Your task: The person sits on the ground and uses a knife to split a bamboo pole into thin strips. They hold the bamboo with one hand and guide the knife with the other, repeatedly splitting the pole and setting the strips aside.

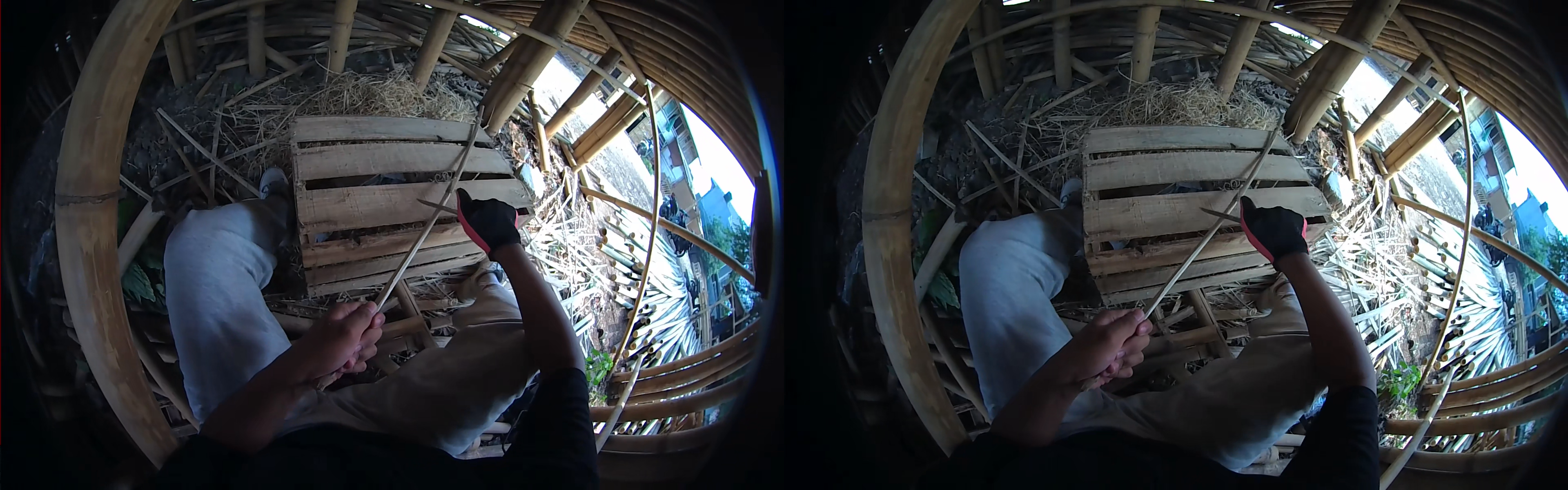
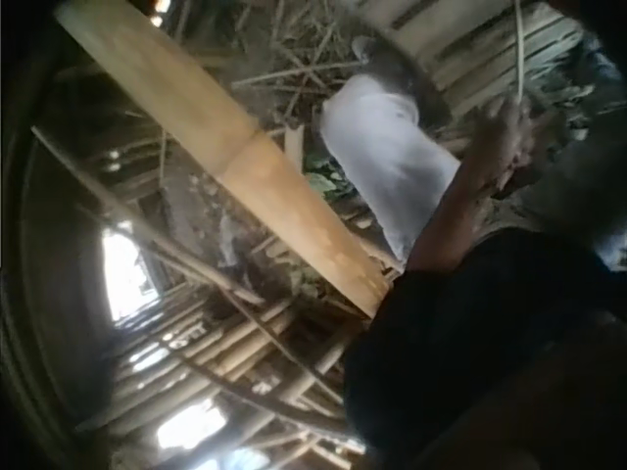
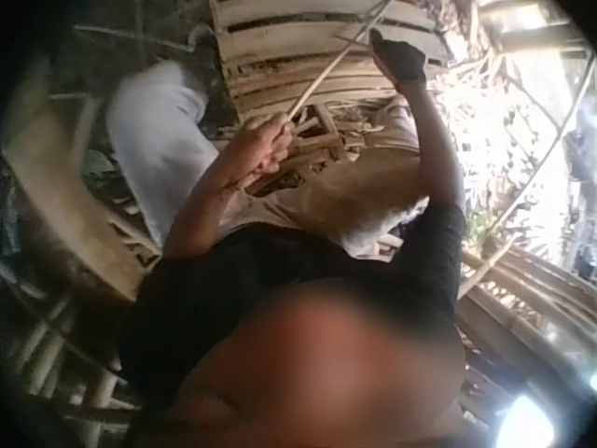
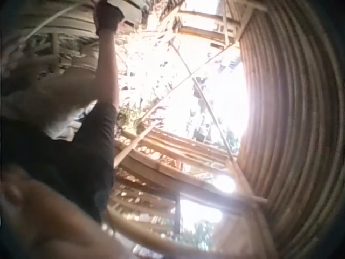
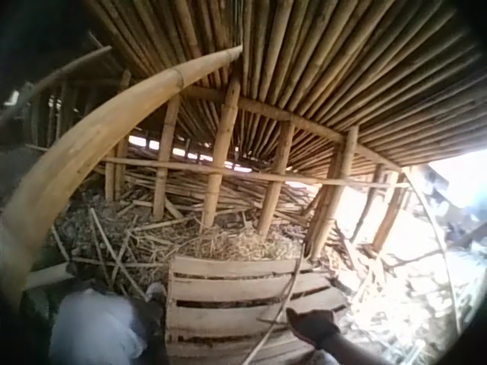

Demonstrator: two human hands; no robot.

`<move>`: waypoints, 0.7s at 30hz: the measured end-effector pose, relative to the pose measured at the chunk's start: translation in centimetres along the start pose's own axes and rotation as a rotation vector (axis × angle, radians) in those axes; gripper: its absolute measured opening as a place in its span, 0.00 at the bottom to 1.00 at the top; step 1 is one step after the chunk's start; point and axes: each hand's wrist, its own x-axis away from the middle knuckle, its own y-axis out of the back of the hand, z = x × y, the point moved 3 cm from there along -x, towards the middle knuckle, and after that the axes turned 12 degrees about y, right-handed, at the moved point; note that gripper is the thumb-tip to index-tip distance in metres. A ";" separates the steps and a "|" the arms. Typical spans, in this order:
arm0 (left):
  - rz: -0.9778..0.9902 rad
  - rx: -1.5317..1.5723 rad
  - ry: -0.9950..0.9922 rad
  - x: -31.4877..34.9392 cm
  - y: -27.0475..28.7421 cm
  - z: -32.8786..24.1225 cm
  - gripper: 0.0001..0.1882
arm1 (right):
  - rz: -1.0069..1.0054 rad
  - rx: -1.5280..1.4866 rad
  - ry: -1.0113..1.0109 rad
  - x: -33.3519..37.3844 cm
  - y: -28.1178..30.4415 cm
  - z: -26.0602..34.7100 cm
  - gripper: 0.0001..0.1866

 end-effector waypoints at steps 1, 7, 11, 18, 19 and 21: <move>-0.012 -0.009 0.004 0.2 0.0 0.2 0.14 | -0.029 0.026 0.157 0.3 0.1 1.9 0.33; -0.009 -0.026 0.011 0.6 -0.4 0.1 0.14 | -0.114 0.148 -0.017 -0.4 -0.9 -1.3 0.31; 0.006 -0.025 -0.041 0.9 0.1 -0.6 0.14 | -0.104 0.108 -0.286 1.2 -2.7 -7.7 0.37; -0.074 0.022 -0.126 0.3 1.3 -0.7 0.15 | -0.117 -0.257 -0.482 1.6 1.8 -2.6 0.45; -0.056 0.041 -0.114 0.0 1.4 -0.7 0.15 | -0.085 -0.293 -0.451 1.8 2.3 -0.9 0.45; -0.031 0.057 -0.097 -0.6 1.9 -0.4 0.14 | -0.053 -0.376 -0.278 2.0 3.2 3.9 0.41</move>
